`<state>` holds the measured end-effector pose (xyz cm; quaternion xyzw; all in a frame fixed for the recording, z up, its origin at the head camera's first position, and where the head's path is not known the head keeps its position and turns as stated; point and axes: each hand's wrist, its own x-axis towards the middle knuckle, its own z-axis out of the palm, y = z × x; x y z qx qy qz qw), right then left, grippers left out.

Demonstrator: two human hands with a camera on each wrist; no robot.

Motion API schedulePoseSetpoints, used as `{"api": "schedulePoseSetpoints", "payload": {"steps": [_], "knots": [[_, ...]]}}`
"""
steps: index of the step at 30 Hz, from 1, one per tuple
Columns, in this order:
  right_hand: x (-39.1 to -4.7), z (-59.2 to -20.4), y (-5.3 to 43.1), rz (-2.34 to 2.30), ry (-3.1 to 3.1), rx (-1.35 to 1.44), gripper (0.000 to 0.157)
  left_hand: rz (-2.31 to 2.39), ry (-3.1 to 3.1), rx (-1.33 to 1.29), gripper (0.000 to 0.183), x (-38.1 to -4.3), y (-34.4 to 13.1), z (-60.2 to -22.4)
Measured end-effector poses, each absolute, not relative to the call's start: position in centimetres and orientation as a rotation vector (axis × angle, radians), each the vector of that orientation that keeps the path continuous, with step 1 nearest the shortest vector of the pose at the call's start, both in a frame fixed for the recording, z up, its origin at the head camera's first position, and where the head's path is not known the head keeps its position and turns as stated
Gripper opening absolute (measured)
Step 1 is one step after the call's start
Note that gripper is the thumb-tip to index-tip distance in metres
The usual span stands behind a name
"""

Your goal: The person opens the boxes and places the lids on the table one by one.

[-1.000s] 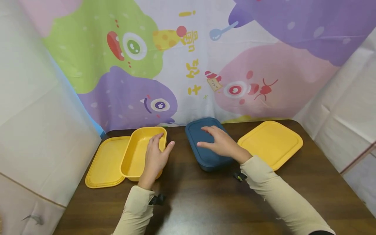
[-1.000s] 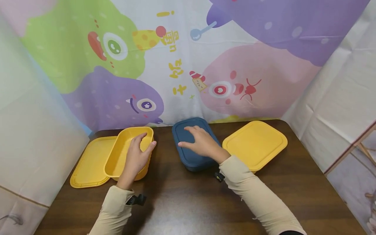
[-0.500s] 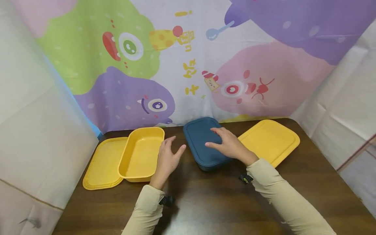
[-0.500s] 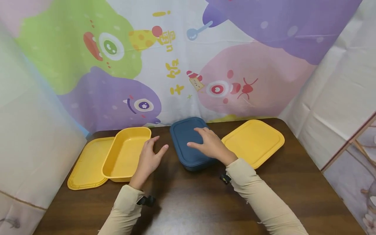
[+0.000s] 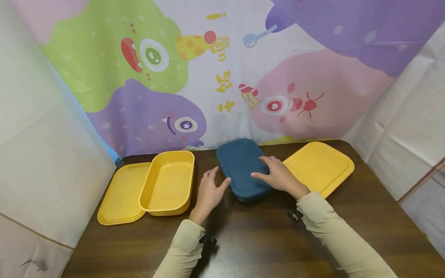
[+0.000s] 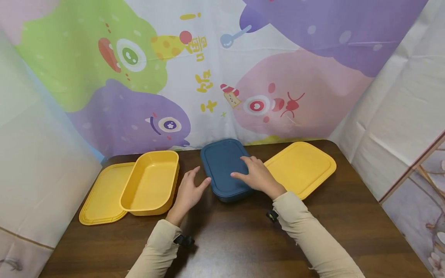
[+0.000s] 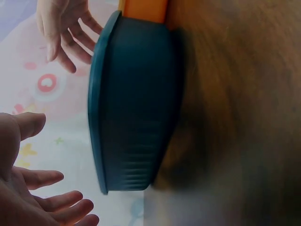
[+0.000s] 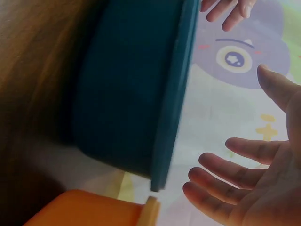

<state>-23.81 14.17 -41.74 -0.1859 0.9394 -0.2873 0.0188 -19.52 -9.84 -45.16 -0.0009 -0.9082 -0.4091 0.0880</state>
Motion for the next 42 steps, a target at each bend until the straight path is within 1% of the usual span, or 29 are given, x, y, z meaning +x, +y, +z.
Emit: {"api": "schedulePoseSetpoints", "payload": {"steps": [12, 22, 35, 42], "knots": [[-24.3, -43.1, 15.0, -0.850, 2.937, -0.484, 0.082, -1.200, -2.751, -0.023, 0.068, -19.8, -8.6, -46.4], [-24.7, -43.8, 14.9, -0.783, 2.963, -0.429, 0.078, -1.214, -2.791, -0.009, 0.073, -19.8, -7.8, -47.2], [-24.5, -43.5, 14.9, -0.649, 2.972, -0.406, 0.075, -1.277, -2.811, 0.036, 0.080, -19.8, -7.1, -47.4], [-24.1, -43.3, 15.0, -0.599, 2.976, -0.376, 0.074, -1.293, -2.807, 0.040, 0.077, -20.1, -7.4, -47.6]]}}
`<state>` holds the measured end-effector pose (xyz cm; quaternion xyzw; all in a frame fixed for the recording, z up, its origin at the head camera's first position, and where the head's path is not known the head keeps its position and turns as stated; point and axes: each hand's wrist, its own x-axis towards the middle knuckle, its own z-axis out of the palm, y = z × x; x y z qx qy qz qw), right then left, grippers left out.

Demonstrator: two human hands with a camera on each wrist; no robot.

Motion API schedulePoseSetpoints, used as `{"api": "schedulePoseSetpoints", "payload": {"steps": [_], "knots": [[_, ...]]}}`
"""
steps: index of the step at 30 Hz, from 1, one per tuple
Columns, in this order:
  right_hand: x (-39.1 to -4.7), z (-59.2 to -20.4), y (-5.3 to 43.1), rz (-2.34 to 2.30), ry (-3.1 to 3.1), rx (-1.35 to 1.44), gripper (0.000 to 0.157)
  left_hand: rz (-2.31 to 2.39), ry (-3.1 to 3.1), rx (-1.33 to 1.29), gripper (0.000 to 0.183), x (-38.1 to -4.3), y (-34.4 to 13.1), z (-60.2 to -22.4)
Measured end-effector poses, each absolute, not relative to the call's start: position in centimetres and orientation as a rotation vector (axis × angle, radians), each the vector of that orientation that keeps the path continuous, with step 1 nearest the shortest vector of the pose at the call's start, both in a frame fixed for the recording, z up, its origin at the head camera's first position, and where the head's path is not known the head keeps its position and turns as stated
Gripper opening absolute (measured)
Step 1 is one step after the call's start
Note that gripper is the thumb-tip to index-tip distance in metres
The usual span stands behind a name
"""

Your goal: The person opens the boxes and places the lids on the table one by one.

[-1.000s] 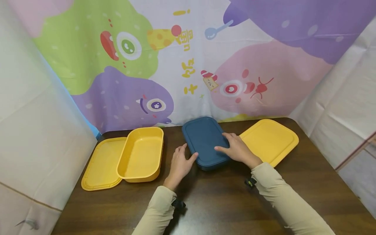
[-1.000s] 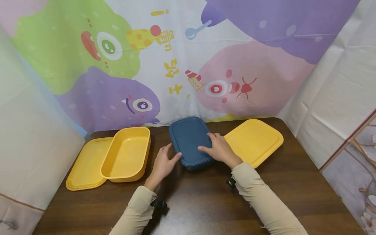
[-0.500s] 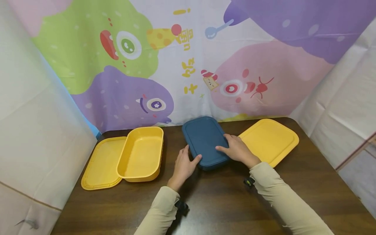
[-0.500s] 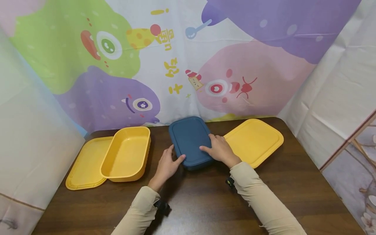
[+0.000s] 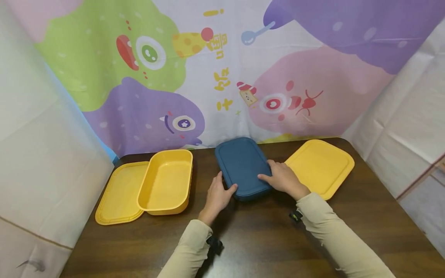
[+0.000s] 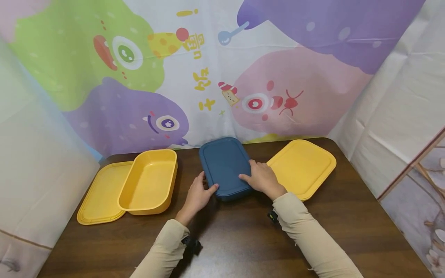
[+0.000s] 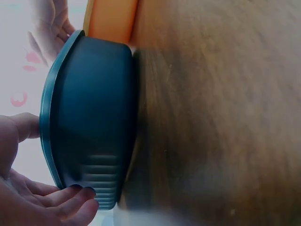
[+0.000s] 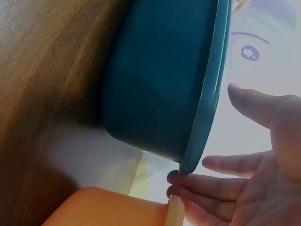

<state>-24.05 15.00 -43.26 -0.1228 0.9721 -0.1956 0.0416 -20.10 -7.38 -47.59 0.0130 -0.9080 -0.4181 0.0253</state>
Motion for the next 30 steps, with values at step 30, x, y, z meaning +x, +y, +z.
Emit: {"api": "schedulePoseSetpoints", "payload": {"steps": [30], "knots": [[-22.9, -45.5, 15.2, -0.938, 2.769, -0.186, 0.086, -1.502, -2.710, 0.022, 0.058, -20.2, -8.8, -47.5]]}}
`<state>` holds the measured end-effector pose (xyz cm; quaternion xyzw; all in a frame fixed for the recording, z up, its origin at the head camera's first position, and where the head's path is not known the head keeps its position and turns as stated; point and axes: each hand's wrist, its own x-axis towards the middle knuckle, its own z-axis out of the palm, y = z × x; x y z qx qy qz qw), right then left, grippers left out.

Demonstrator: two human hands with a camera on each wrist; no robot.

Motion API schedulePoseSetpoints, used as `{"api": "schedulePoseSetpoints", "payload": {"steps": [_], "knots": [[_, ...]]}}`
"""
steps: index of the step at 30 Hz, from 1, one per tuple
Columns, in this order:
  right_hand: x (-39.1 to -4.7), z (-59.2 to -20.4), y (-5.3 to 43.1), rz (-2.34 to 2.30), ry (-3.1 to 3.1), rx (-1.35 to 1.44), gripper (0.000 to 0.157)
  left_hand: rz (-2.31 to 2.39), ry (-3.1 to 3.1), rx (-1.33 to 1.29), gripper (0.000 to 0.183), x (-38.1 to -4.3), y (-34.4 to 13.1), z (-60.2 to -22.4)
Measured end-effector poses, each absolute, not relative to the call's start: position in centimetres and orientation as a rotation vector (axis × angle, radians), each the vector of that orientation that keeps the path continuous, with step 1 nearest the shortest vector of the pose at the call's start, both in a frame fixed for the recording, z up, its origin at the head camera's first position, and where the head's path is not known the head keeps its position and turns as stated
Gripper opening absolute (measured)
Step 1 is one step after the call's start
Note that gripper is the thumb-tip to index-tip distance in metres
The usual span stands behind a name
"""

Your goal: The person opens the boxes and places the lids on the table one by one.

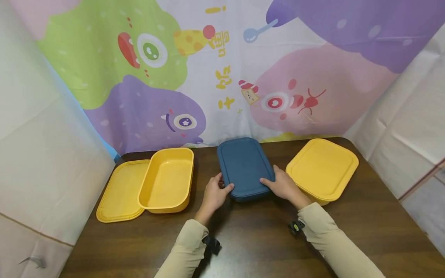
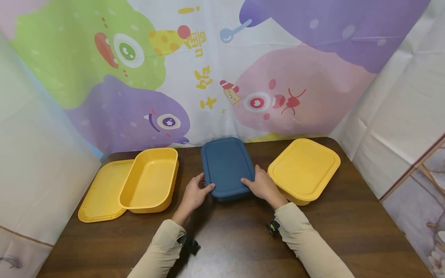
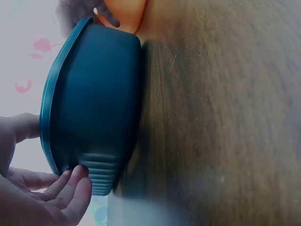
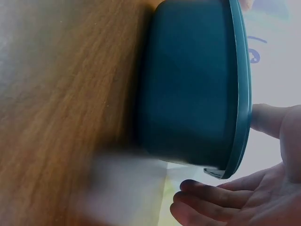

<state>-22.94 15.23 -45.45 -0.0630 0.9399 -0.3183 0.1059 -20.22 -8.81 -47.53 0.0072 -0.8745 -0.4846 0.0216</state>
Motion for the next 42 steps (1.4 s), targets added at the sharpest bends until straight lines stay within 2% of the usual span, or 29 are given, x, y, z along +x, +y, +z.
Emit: {"api": "schedulePoseSetpoints", "payload": {"steps": [15, 23, 33, 42], "knots": [[-22.0, -46.1, 16.5, -1.036, 2.792, -0.281, 0.070, -1.544, -2.641, 0.059, 0.056, -20.1, -8.8, -47.8], [-21.9, -47.5, 16.9, -1.249, 2.687, -0.165, 0.067, -1.647, -2.531, 0.152, 0.055, -19.7, -8.4, -48.1], [-21.8, -48.0, 16.5, -1.429, 2.648, -0.125, 0.055, -1.727, -2.487, 0.189, 0.056, -19.7, -8.2, -48.1], [-21.5, -48.2, 17.1, -1.437, 2.667, -0.159, 0.055, -1.720, -2.476, 0.192, 0.053, -19.5, -7.9, -47.8]]}}
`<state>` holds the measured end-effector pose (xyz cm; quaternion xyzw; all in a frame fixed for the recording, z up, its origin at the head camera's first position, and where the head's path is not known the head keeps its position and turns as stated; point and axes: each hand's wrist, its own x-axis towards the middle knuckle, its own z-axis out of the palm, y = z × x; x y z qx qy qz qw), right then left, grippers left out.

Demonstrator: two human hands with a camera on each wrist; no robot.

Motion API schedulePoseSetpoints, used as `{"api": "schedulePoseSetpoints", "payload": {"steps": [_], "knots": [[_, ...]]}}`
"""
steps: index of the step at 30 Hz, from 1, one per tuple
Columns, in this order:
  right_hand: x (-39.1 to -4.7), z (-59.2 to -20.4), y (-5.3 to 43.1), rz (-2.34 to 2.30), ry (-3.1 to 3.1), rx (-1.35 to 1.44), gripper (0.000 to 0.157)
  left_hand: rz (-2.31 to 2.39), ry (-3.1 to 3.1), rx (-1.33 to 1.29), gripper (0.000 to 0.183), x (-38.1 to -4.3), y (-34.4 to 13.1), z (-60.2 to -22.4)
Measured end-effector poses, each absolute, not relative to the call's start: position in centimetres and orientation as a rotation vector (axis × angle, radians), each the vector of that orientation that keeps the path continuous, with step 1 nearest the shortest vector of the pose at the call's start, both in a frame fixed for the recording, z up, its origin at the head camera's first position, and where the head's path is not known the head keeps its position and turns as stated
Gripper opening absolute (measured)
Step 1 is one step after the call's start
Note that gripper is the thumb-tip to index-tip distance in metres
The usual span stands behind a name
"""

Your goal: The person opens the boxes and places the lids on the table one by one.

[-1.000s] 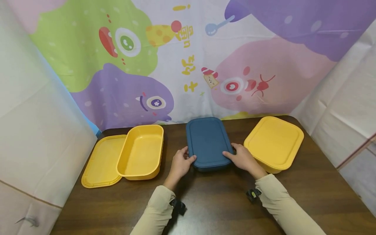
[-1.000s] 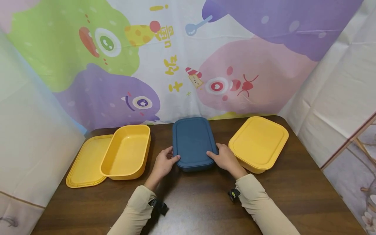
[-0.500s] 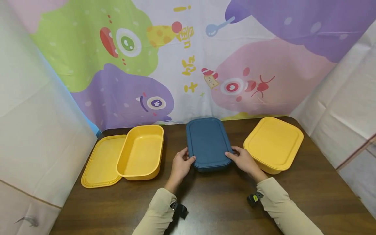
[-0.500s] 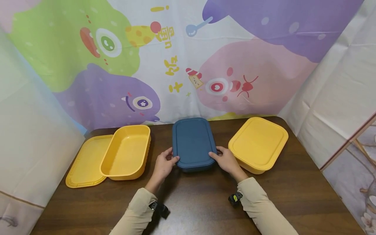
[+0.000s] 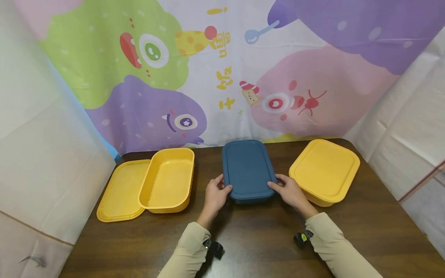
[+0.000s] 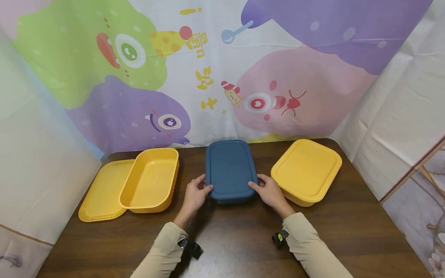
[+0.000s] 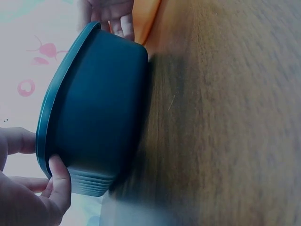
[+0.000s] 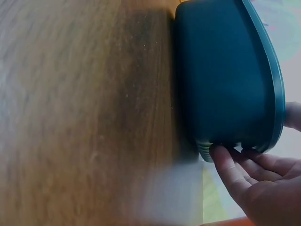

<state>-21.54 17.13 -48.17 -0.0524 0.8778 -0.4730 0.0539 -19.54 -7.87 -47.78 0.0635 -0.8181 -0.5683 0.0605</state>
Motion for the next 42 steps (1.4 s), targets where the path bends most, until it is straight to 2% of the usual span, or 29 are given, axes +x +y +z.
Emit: {"api": "schedulePoseSetpoints", "payload": {"steps": [42], "knots": [[-19.9, -47.6, 20.4, -1.448, 2.683, -0.159, 0.063, -1.734, -2.475, 0.108, 0.053, -19.2, -5.2, -47.2]]}}
